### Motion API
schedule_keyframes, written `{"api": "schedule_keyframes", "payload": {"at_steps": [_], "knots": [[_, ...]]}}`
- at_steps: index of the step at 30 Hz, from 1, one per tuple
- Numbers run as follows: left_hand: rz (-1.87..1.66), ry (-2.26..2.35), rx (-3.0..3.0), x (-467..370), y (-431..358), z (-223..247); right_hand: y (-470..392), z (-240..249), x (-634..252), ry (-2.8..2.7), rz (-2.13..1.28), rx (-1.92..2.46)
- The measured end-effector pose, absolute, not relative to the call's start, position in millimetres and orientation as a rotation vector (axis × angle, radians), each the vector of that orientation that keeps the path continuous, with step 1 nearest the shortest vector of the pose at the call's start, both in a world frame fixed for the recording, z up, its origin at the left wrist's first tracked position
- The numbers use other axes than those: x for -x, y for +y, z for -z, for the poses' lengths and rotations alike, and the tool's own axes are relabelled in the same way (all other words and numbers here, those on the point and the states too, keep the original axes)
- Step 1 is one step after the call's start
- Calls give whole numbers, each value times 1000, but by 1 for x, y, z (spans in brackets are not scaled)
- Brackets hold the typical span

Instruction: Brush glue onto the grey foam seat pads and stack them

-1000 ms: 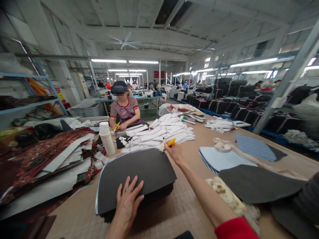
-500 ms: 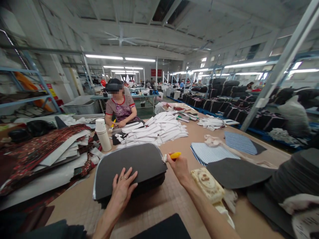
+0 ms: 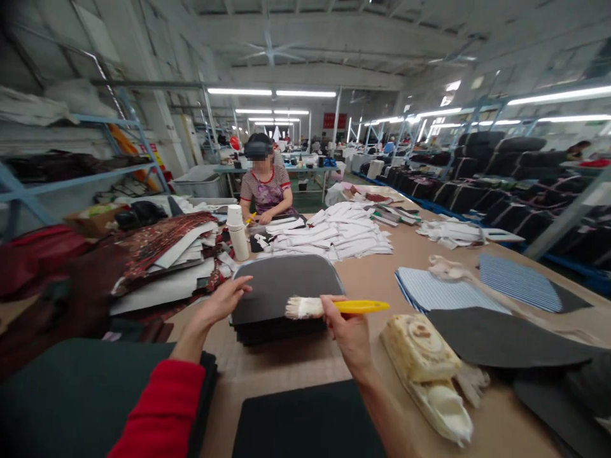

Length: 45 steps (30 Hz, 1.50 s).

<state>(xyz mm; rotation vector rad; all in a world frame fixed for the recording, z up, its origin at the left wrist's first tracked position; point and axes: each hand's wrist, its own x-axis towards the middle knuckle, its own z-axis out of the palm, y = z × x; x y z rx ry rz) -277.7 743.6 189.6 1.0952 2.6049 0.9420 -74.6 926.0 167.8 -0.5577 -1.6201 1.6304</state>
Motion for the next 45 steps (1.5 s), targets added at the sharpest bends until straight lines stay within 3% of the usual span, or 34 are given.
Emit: {"api": "schedule_keyframes", "payload": {"at_steps": [5,9,19,28,36,45], "knots": [[-883,2615,-979,281,726,-187,865,-158,130,-1776,-1983,247],[-863,2597,-987,277,726,-187,848,-152,153,-1908,-1994,61],[-783,2659,-968,273,728,-185,944,-144,114,-2015,-1546,359],[-641,2744,-1025,255,739,-186,1053,-146,36,-1810,-1408,819],[-494,2799,-1340,191,825,-170,1025,-169,34,-1369,-1604,553],[-618,2600,-1428,223,822,-182,1046,-166,9,-1563,-1809,369]]}}
